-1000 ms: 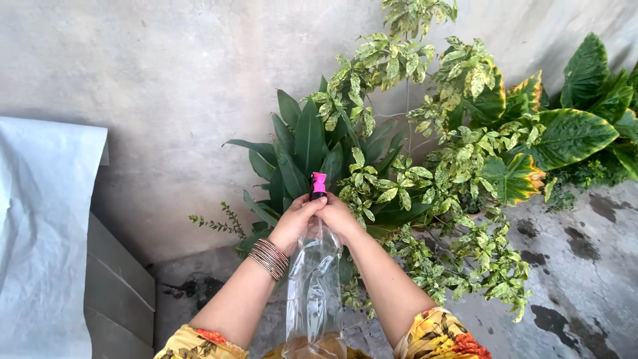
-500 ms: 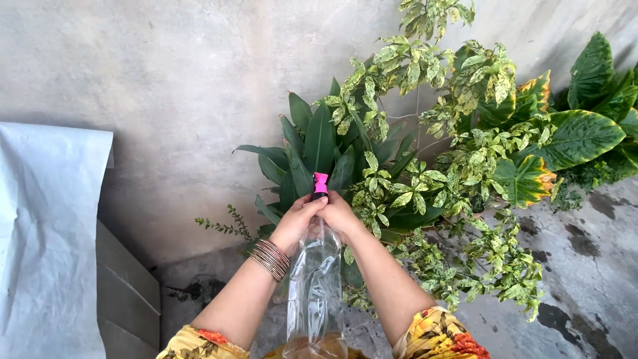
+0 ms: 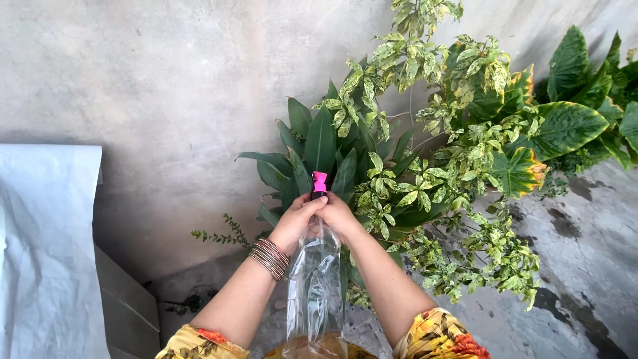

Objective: The person holds a plastic bag and sprays liquid from a pink spray bottle into it while standing near various plants.

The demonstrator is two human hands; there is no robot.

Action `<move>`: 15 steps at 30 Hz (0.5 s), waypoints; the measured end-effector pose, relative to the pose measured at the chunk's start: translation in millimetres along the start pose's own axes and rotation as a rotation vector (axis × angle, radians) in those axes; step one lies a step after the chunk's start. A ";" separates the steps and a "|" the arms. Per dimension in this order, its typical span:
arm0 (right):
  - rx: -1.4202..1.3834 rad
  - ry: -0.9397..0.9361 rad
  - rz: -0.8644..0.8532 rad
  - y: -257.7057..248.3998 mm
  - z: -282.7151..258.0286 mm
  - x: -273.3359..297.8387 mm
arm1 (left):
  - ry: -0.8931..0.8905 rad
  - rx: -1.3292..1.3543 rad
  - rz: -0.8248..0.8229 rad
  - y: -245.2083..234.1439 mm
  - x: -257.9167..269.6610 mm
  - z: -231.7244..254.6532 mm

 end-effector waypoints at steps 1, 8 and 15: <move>-0.001 0.000 0.006 0.6 -0.4 -0.5 | -0.002 -0.001 -0.005 -1.6 -1.5 0.6; -0.039 -0.015 0.016 10.3 -10.4 -2.8 | -0.025 -0.012 -0.009 -13.4 -5.4 8.9; 0.041 0.010 0.123 11.4 -12.7 -9.0 | -0.040 -0.021 -0.041 -17.9 -5.7 18.5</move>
Point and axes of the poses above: each hand's wrist, its own x-axis away from the middle knuckle, its own y-axis out of the palm, z = x × y, the point moved 6 cm from there along -x, towards the middle knuckle, and after that the axes turned 10 degrees about x, right-handed, at the moved point
